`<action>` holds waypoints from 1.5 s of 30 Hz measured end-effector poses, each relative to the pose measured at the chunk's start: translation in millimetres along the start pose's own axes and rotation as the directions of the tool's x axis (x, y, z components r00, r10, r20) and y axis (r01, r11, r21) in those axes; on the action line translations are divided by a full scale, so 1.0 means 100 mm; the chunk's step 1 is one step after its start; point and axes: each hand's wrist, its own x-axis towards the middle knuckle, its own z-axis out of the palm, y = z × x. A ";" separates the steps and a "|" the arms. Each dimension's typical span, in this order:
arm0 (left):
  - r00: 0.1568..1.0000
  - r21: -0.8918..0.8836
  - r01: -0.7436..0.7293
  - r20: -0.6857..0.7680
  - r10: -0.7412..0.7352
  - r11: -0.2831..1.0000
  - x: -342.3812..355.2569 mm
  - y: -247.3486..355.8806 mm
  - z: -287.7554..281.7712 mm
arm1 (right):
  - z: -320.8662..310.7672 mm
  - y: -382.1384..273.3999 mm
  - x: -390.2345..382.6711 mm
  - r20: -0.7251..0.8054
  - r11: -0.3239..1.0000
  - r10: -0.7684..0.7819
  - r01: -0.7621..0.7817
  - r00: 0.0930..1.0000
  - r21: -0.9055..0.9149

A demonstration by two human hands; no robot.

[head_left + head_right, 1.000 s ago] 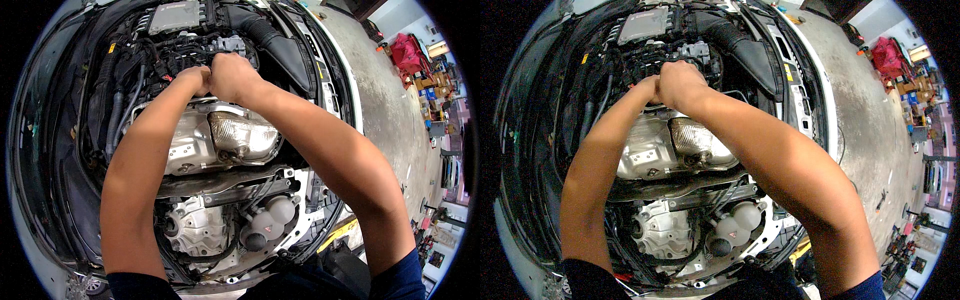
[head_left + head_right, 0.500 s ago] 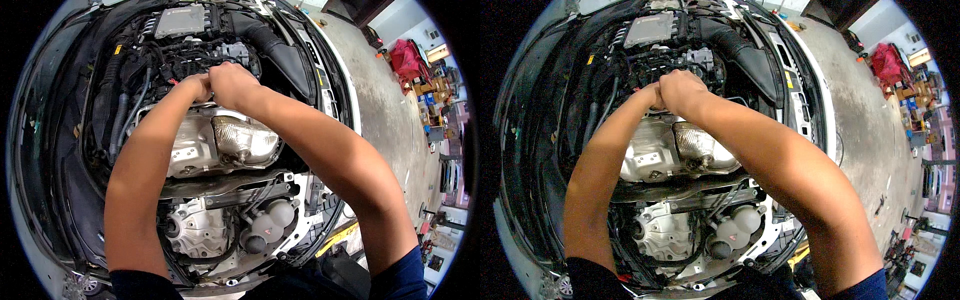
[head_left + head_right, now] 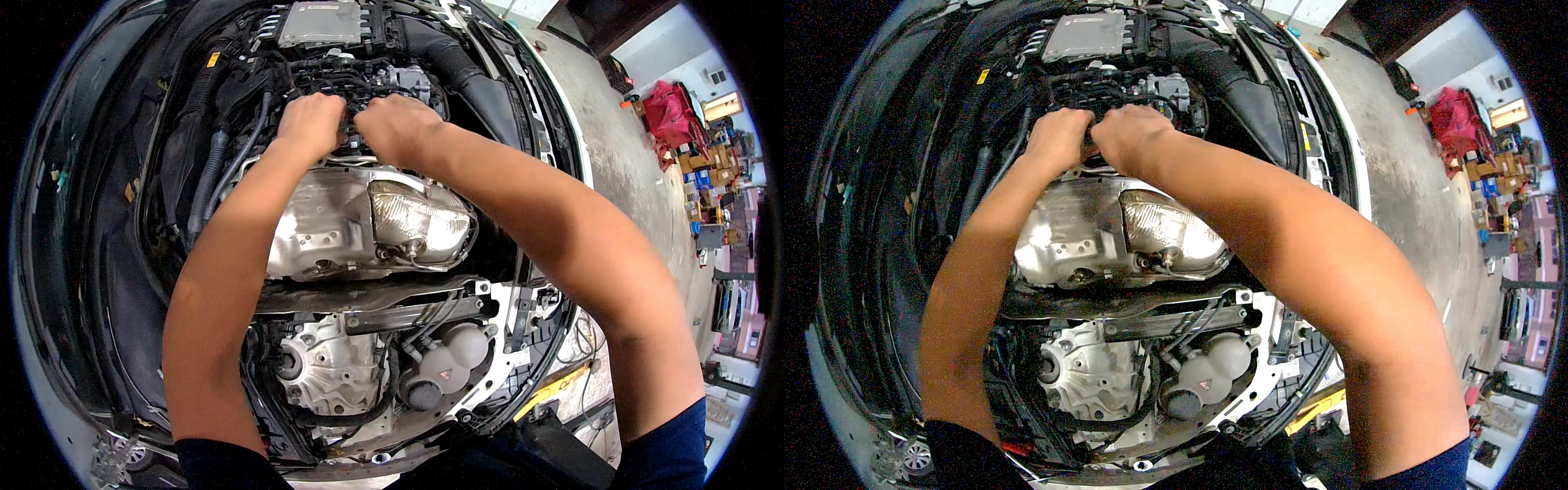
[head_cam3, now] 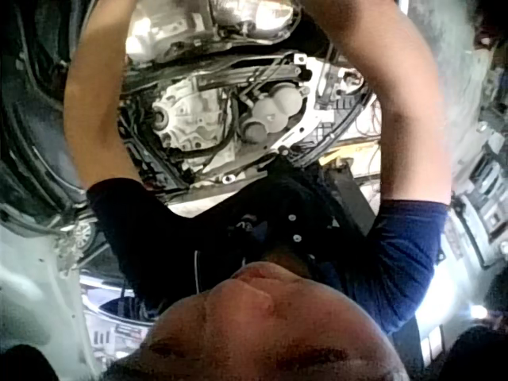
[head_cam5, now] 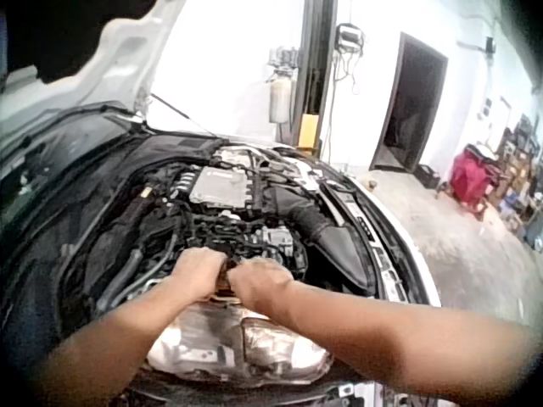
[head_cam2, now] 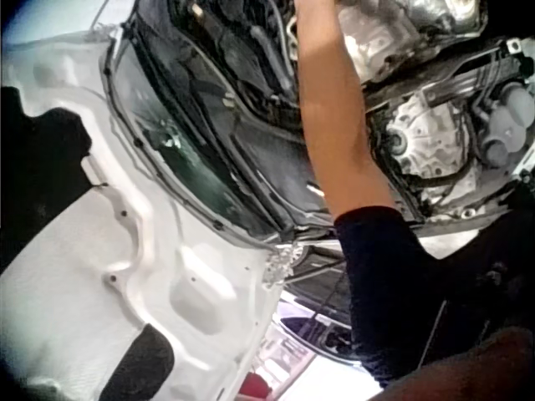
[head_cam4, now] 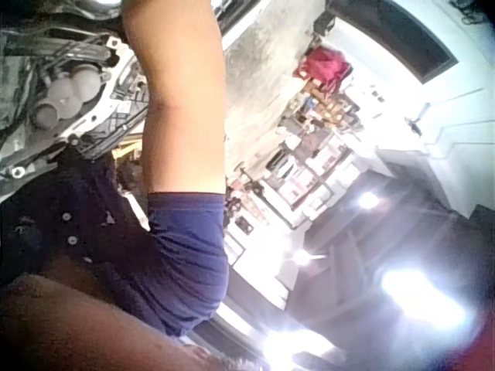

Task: The person removes a component from the engine, retrieves a new part from a tool chest, and installs it onto the engine using a screwdriver.

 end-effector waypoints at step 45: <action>0.502 -0.816 0.069 -0.468 -0.727 0.573 -1.57 -0.52 -0.05 | 0.04 -0.30 -0.13 0.112 0.969 0.212 -0.224 0.971 0.106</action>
